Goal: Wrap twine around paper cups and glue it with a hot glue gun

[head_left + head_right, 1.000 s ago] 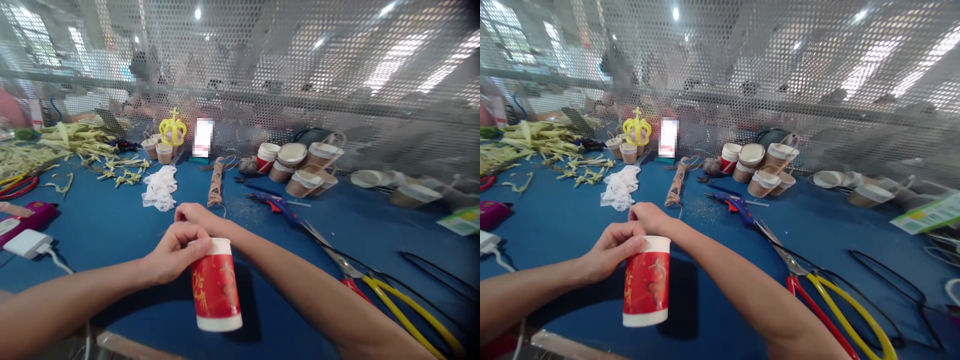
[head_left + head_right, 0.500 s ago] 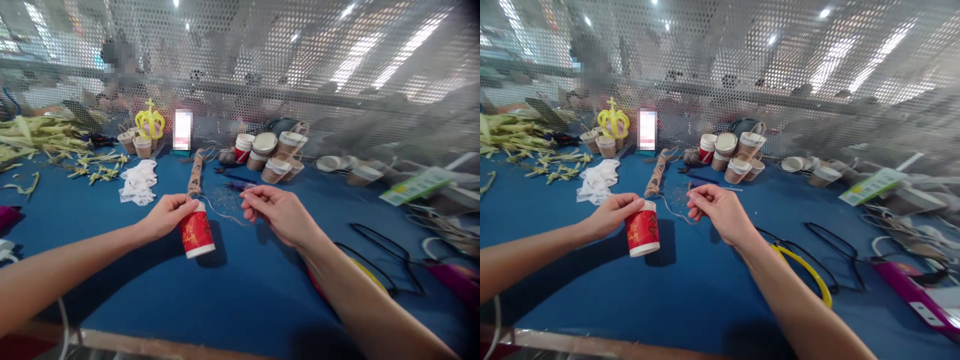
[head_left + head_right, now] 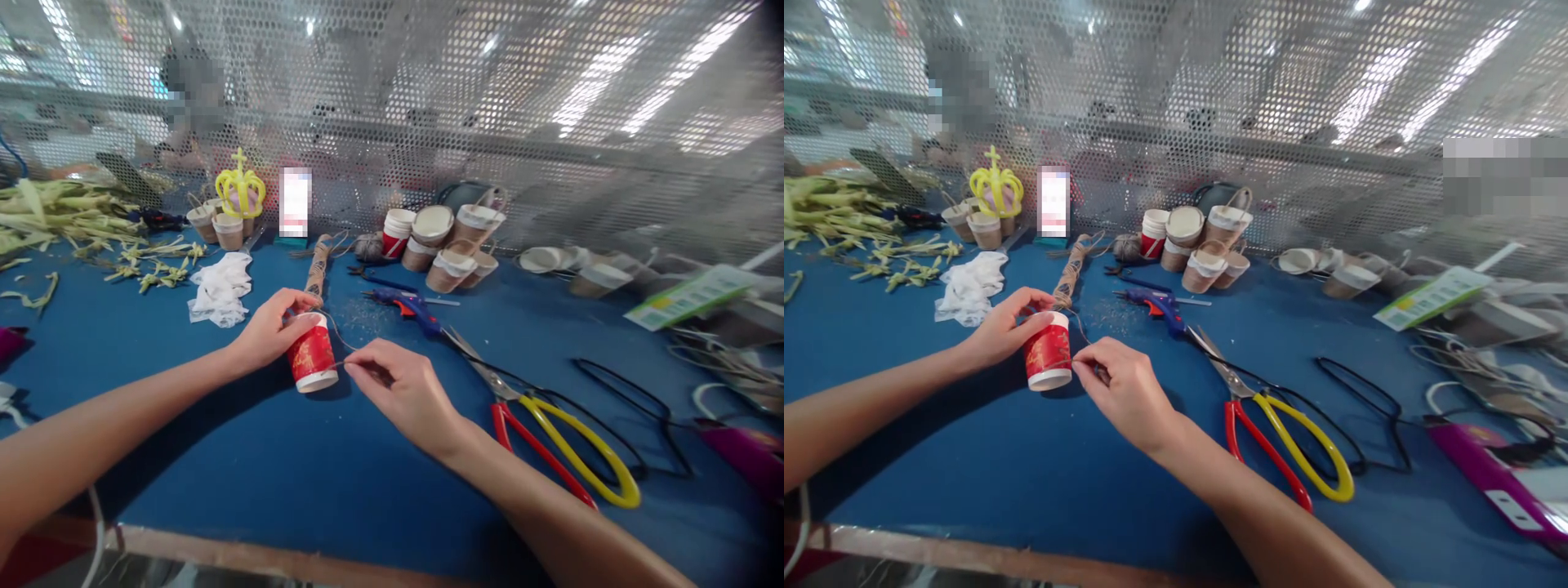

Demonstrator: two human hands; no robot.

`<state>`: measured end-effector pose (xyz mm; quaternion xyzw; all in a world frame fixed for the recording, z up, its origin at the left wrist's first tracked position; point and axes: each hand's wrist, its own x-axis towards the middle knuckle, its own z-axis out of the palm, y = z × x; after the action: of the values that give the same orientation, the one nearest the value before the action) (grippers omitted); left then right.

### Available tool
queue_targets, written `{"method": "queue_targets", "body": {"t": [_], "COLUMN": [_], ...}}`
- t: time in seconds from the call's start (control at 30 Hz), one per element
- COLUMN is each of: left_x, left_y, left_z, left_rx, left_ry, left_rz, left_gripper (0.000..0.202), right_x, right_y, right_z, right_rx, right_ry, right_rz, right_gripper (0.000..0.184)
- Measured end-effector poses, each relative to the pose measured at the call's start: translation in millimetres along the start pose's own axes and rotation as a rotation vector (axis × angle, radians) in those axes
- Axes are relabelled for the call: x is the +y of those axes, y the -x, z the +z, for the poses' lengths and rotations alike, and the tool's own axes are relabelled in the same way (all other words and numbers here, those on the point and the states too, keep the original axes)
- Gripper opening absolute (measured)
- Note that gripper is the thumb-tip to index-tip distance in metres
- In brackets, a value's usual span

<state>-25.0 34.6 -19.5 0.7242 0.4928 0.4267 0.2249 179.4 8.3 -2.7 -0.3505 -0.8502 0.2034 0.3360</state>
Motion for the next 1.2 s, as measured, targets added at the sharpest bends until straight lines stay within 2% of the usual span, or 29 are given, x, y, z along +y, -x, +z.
{"method": "queue_targets", "body": {"t": [0.13, 0.2, 0.27, 0.37, 0.5, 0.57, 0.73, 1.07, 1.2], "left_x": [11.3, 23.5, 37.2, 52.9, 57.3, 55.5, 53.7, 57.2, 55.9], "left_y": [3.0, 9.5, 18.8, 32.7, 40.8, 40.8, 39.3, 43.7, 43.6], "left_z": [-8.2, -12.8, -16.1, -17.1, -14.9, -14.3, -14.2, -15.6, -17.4], "left_rx": [0.148, 0.101, 0.02, -0.19, -0.332, -0.352, -0.334, -0.374, -0.368], "left_ry": [-0.189, -0.179, -0.143, -0.07, 0.199, 0.285, 0.361, 0.615, 0.614], "left_rz": [0.154, 0.153, 0.076, -0.106, -0.355, -0.421, -0.485, -0.697, -0.688], "left_gripper": [0.016, 0.017, 0.024, 0.03, 0.031, 0.03, 0.025, 0.025, 0.024], "right_x": [-1.7, -2.6, -3.6, -4.8, -5.1, -5.1, -7.7, -10.2, -11.3], "right_y": [-0.2, -0.2, -0.5, -1.2, -1.7, -1.7, -1.5, -0.1, -1.0], "right_z": [3.1, 3.6, 3.8, 4.8, 7.1, 7.6, 6.0, 4.5, 1.5], "right_rx": [0.021, 0.03, 0.03, 0.038, 0.057, 0.065, 0.058, 0.095, 0.049], "right_ry": [0.033, 0.053, 0.07, 0.085, 0.088, 0.085, 0.086, 0.059, -0.015], "right_rz": [-0.03, -0.039, -0.056, -0.086, -0.119, -0.129, -0.116, -0.138, -0.056], "right_gripper": [0.01, 0.01, 0.011, 0.012, 0.012, 0.012, 0.012, 0.01, 0.01]}}
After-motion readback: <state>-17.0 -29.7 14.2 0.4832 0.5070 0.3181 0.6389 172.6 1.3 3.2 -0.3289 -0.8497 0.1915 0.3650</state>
